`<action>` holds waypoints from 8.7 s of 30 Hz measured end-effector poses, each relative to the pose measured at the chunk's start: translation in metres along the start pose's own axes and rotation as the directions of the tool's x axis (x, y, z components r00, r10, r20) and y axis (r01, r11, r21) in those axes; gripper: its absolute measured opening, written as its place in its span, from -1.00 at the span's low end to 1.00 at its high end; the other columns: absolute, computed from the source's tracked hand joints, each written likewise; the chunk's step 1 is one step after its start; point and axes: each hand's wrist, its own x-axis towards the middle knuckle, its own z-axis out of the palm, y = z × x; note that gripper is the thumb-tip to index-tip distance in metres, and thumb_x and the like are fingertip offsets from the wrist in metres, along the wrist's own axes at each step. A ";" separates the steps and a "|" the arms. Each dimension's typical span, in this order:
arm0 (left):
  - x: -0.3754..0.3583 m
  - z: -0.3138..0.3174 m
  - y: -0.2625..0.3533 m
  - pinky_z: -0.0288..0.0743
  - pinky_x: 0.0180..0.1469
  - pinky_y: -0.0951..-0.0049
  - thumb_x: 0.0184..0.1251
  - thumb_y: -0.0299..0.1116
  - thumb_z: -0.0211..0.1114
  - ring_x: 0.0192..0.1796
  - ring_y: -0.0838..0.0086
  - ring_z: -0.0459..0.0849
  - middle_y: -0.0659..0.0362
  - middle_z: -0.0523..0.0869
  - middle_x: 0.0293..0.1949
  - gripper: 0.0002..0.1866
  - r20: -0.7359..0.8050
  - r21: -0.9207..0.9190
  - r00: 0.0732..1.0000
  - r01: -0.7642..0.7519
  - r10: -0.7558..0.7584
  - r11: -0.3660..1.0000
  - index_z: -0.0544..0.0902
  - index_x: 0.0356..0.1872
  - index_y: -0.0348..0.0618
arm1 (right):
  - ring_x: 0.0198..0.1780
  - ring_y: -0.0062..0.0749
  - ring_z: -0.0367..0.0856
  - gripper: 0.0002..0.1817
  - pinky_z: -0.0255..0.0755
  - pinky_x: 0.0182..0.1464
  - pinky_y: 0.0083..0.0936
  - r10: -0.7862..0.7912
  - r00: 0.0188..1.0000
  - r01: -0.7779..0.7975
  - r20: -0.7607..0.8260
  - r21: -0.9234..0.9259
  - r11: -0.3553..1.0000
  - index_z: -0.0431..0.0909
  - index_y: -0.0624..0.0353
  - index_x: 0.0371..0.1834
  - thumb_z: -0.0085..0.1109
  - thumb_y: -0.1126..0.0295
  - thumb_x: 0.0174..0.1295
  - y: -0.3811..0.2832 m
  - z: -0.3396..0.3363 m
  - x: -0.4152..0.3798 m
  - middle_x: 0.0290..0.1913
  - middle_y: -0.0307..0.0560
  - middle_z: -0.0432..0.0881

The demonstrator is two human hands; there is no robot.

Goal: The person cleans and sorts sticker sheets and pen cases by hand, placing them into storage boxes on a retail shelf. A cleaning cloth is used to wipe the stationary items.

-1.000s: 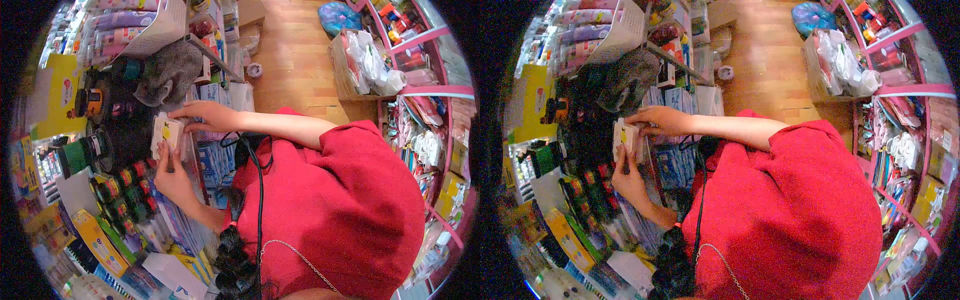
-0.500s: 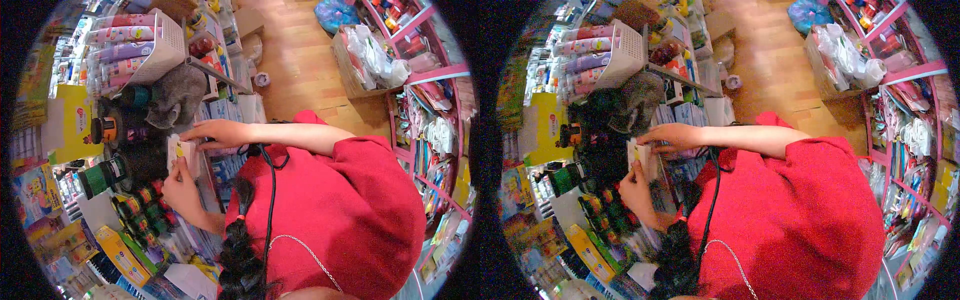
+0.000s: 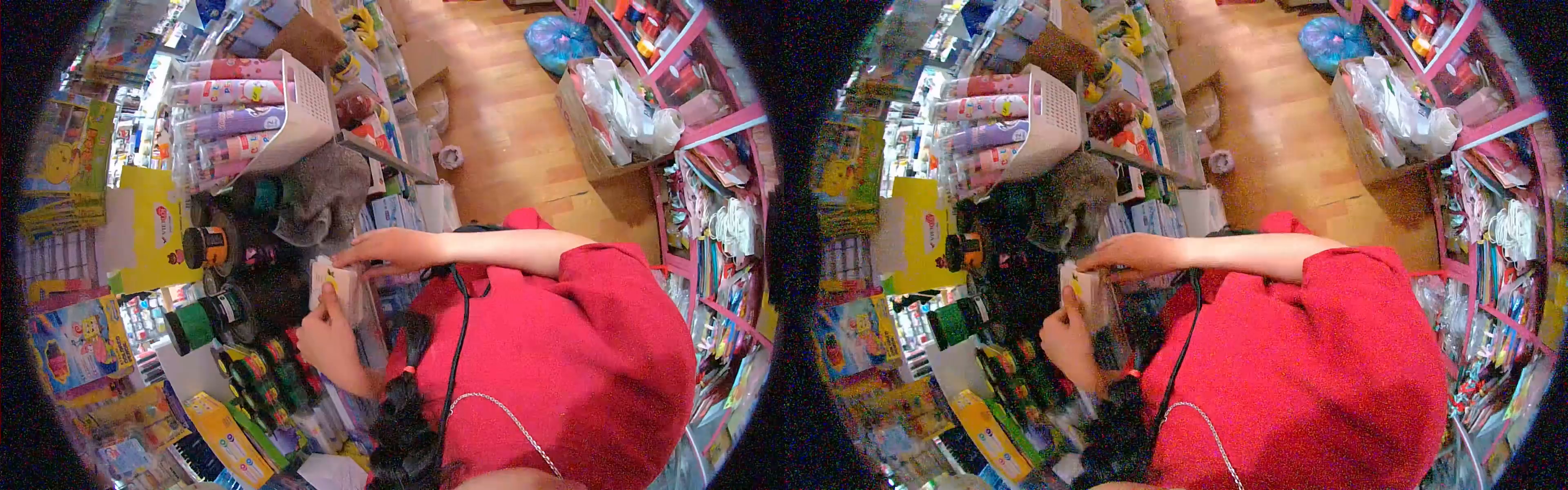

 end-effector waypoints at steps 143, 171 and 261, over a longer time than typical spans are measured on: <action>-0.320 -0.011 -0.227 0.10 0.24 0.21 0.24 -0.37 0.09 0.29 0.06 0.17 -0.07 0.19 0.25 -0.52 -0.783 -0.459 0.441 0.067 -0.439 0.886 0.25 0.18 -0.17 | -0.39 -0.62 0.54 -0.68 0.52 -0.44 -0.64 0.002 0.917 -0.185 0.399 0.422 0.888 0.54 0.33 -0.26 0.10 0.23 0.17 -0.354 0.177 0.060 -0.40 -0.19 0.56; -0.306 -0.015 -0.219 0.17 0.16 0.32 0.21 -0.37 0.13 0.09 0.26 0.39 0.06 0.44 0.06 -0.63 -0.740 -0.535 0.368 0.185 -0.563 0.825 0.38 0.04 -0.23 | -0.64 -0.25 0.60 -0.72 0.51 -0.41 -0.44 -0.472 0.714 0.477 0.517 0.136 0.869 0.52 0.44 -0.64 -0.01 0.37 -0.03 -0.376 0.259 0.125 -0.74 0.10 0.51; -0.311 -0.018 -0.241 0.13 0.10 0.22 0.12 -0.33 0.23 0.05 0.20 0.34 0.06 0.44 -0.05 -0.76 -0.792 -0.389 0.444 0.164 -0.420 0.907 0.56 -0.15 -0.04 | -0.43 0.10 0.57 -0.69 0.48 -0.31 -0.16 -0.398 0.816 0.494 0.419 -0.146 0.857 0.55 0.36 -0.58 0.14 0.24 -0.04 -0.363 0.246 0.072 -0.56 0.32 0.52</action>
